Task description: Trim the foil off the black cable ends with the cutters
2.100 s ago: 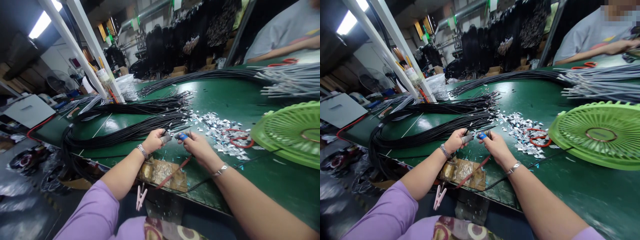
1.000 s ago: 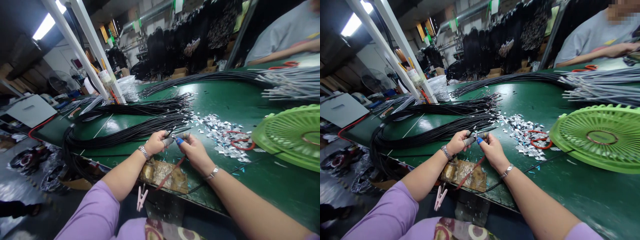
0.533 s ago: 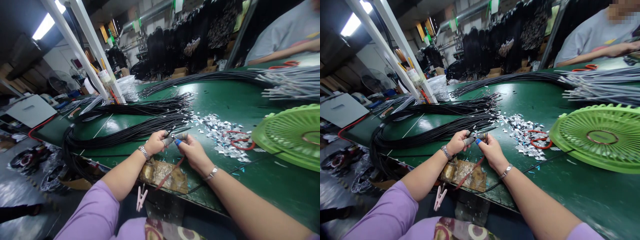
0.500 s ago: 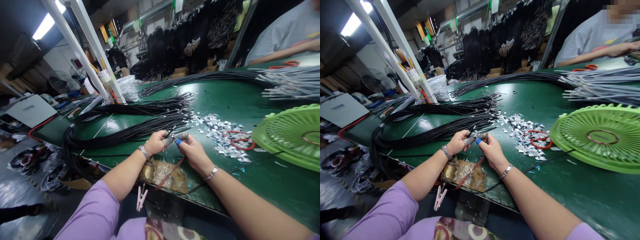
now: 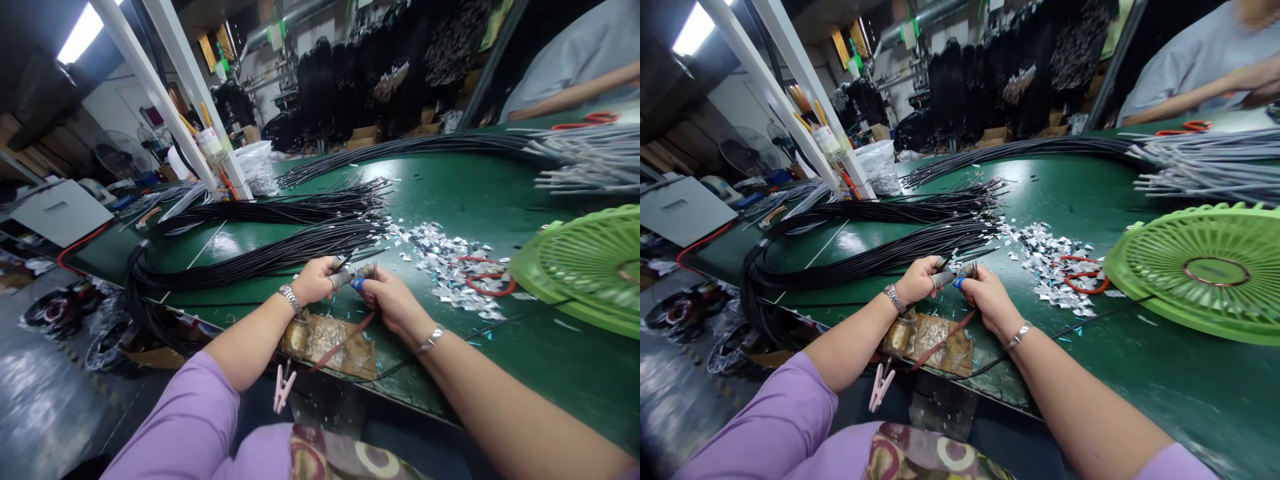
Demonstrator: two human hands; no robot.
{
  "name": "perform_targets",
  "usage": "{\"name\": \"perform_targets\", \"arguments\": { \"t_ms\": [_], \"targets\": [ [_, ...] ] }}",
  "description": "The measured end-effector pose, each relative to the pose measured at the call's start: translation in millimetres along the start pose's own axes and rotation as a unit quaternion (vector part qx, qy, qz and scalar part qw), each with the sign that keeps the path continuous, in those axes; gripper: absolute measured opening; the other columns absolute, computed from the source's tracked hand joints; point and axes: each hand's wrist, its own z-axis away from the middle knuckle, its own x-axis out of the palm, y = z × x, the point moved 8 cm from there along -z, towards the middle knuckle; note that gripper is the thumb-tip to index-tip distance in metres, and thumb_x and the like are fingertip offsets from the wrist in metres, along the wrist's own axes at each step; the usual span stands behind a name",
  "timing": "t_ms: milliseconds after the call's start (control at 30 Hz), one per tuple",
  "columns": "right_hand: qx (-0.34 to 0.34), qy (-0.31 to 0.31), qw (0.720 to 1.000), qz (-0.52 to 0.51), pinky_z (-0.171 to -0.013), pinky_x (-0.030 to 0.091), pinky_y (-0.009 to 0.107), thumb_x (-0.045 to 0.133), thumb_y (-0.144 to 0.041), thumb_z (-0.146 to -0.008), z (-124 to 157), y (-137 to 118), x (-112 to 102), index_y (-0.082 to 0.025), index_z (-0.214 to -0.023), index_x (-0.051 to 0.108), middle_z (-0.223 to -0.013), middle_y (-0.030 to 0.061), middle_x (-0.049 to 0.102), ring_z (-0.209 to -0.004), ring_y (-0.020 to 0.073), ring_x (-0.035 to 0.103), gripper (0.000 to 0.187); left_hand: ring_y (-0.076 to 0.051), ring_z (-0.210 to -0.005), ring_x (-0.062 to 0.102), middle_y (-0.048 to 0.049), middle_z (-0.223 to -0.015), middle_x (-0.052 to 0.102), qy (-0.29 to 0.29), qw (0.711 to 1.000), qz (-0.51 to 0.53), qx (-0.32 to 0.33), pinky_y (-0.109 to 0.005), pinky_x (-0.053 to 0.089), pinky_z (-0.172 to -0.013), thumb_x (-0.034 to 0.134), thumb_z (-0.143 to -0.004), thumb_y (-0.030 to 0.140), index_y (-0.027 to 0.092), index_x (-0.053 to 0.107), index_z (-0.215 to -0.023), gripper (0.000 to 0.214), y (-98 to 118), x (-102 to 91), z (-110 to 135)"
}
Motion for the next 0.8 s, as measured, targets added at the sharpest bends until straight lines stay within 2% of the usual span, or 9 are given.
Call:
{"name": "perform_targets", "arguments": {
  "t_ms": [67,133,267,333,433,500,633,800],
  "targets": [
    [0.000,-0.012,0.998,0.068,-0.043,0.022,0.024,0.061,-0.027,-0.050,-2,2,1,-0.021,-0.058,0.051,-0.044,-0.0073,0.041,-0.044,0.0081,0.030,0.015,-0.004,-0.032,0.042,0.0069,-0.050,0.050,0.003,1.000,0.001,-0.004,-0.016,0.029,-0.033,0.073,-0.066,0.049,0.015,0.048,-0.072,0.043,0,-1.1,0],
    [-0.027,0.003,0.992,0.122,-0.047,0.026,0.025,0.059,-0.027,-0.050,-5,-2,-4,-0.020,-0.058,0.054,-0.049,-0.0049,0.046,-0.048,0.0101,0.035,0.012,-0.004,-0.032,0.041,0.0070,-0.050,0.049,0.010,1.000,0.001,-0.009,-0.016,0.029,-0.034,0.072,-0.068,0.048,0.015,0.048,-0.073,0.041,-1,-3.0,0],
    [-0.123,0.100,0.980,0.119,-0.053,0.034,0.028,0.061,-0.034,-0.058,-5,-20,-24,-0.021,-0.070,0.059,-0.058,-0.0027,0.051,-0.056,0.0140,0.043,0.018,-0.003,-0.034,0.037,0.0077,-0.050,0.046,0.011,1.000,-0.022,-0.001,-0.017,0.029,-0.037,0.066,-0.073,0.041,0.015,0.049,-0.073,0.031,-2,-3.6,-1],
    [-0.159,0.115,0.974,0.113,-0.055,0.036,0.029,0.063,-0.036,-0.061,-2,-28,-29,-0.021,-0.080,0.060,-0.063,-0.0016,0.056,-0.057,0.0150,0.046,0.024,-0.004,-0.039,0.037,0.0071,-0.051,0.046,0.013,0.998,-0.056,0.029,-0.018,0.030,-0.042,0.063,-0.075,0.033,0.015,0.050,-0.072,0.022,2,-3.2,-1],
    [-0.190,0.092,0.969,0.132,-0.057,0.039,0.029,0.069,-0.036,-0.062,1,-36,-24,-0.022,-0.087,0.061,-0.074,0.0011,0.063,-0.058,0.0149,0.047,0.031,-0.006,-0.050,0.039,0.0049,-0.056,0.047,0.025,0.986,-0.132,0.094,-0.020,0.032,-0.050,0.060,-0.074,0.022,0.015,0.051,-0.067,0.014,12,-2.3,1],
    [-0.198,0.081,0.964,0.154,-0.055,0.037,0.029,0.071,-0.036,-0.062,3,-38,-21,-0.022,-0.085,0.061,-0.072,0.0007,0.063,-0.055,0.0141,0.045,0.029,-0.008,-0.055,0.040,0.0039,-0.059,0.048,0.024,0.977,-0.178,0.115,-0.020,0.033,-0.054,0.059,-0.073,0.020,0.015,0.051,-0.066,0.012,17,-0.4,2],
    [-0.201,0.091,0.959,0.176,-0.056,0.037,0.030,0.073,-0.037,-0.062,2,-38,-21,-0.022,-0.079,0.062,-0.065,-0.0002,0.061,-0.055,0.0147,0.045,0.025,-0.009,-0.058,0.041,0.0030,-0.062,0.050,0.027,0.968,-0.221,0.111,-0.021,0.033,-0.056,0.059,-0.074,0.020,0.015,0.053,-0.068,0.010,19,-0.4,3],
    [-0.137,0.077,0.986,0.051,-0.058,0.041,0.029,0.080,-0.040,-0.054,-3,-27,-23,-0.022,-0.080,0.061,-0.069,0.0013,0.063,-0.065,0.0177,0.055,0.037,-0.009,-0.057,0.040,0.0033,-0.061,0.049,0.038,0.973,-0.203,0.104,-0.021,0.033,-0.055,0.057,-0.076,0.023,0.015,0.051,-0.068,0.013,19,-4.6,2]
  ]
}}
